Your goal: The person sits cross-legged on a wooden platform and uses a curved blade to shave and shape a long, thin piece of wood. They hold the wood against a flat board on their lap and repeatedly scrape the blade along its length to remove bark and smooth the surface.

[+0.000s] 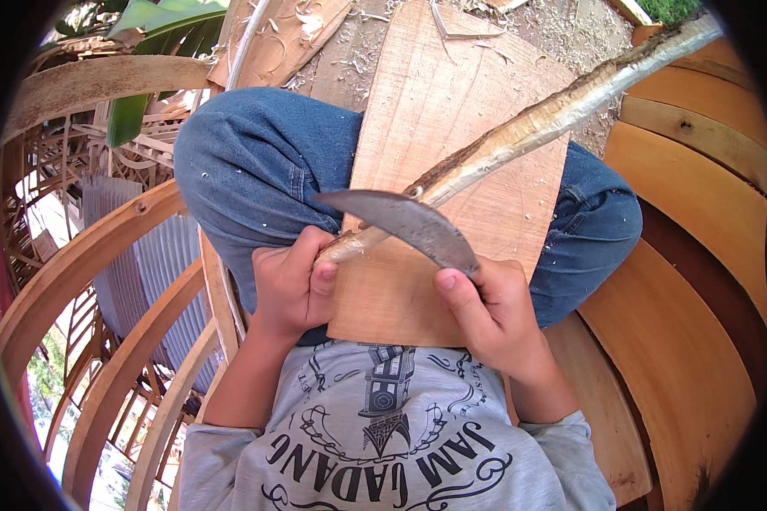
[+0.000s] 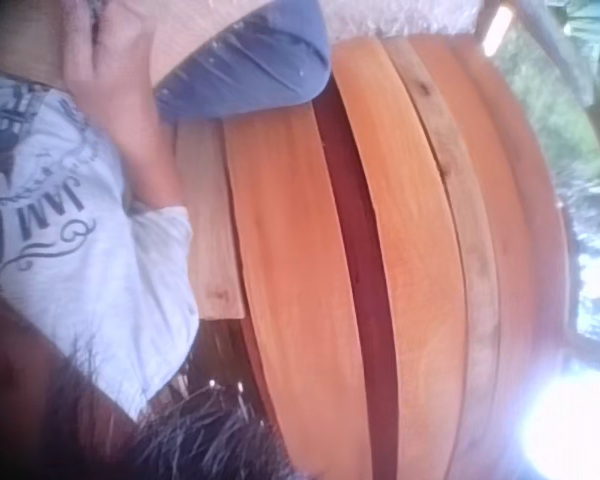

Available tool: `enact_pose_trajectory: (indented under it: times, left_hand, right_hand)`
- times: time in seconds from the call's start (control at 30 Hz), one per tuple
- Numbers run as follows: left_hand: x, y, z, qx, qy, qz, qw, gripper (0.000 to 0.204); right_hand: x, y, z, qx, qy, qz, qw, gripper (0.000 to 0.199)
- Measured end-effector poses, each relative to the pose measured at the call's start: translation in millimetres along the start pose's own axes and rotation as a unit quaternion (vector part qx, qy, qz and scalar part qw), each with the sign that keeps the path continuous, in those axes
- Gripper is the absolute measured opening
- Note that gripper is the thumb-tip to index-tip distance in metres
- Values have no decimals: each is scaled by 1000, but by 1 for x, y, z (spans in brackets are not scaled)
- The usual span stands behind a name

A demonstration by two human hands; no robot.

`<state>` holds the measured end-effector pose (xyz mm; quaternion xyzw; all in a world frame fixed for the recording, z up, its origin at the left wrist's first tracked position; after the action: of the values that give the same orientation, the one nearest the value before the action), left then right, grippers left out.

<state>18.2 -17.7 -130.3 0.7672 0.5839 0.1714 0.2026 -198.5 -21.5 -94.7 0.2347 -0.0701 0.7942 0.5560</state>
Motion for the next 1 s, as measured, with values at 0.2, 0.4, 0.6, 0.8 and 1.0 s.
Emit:
enact_pose_trajectory:
  times: [0.2, 0.4, 0.6, 0.8, 1.0]
  left_hand:
    - [1, 0, 0, 6, 2, -18, 1000, 35]
    - [1, 0, 1, 4, -4, -14, 1000, 34]
    - [1, -1, 1, 15, -1, -16, 1000, 33]
    - [0, 2, 1, 62, 32, -10, 997, 32]
    - [-2, 2, -4, 89, 70, -14, 994, 48]
  right_hand:
    - [-2, 10, -6, 36, 6, -22, 999, 22]
    - [-1, 13, -4, -63, -70, -69, 993, 26]
    - [-6, 16, -2, -7, 7, -99, 995, 38]
    - [0, 21, -5, -253, 33, 20, 967, 25]
    - [6, 16, -10, -191, -6, -10, 982, 36]
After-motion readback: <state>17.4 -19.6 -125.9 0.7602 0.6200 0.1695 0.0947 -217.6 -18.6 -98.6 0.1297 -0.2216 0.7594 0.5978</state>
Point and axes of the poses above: each hand's wrist, its own x-axis away from the middle knuckle, its own y-axis out of the back of the hand, z = x × y, the point moved 2 cm from there along -x, towards the middle knuckle, and after that the axes turned 8 degrees about x, right-handed, at the moved point
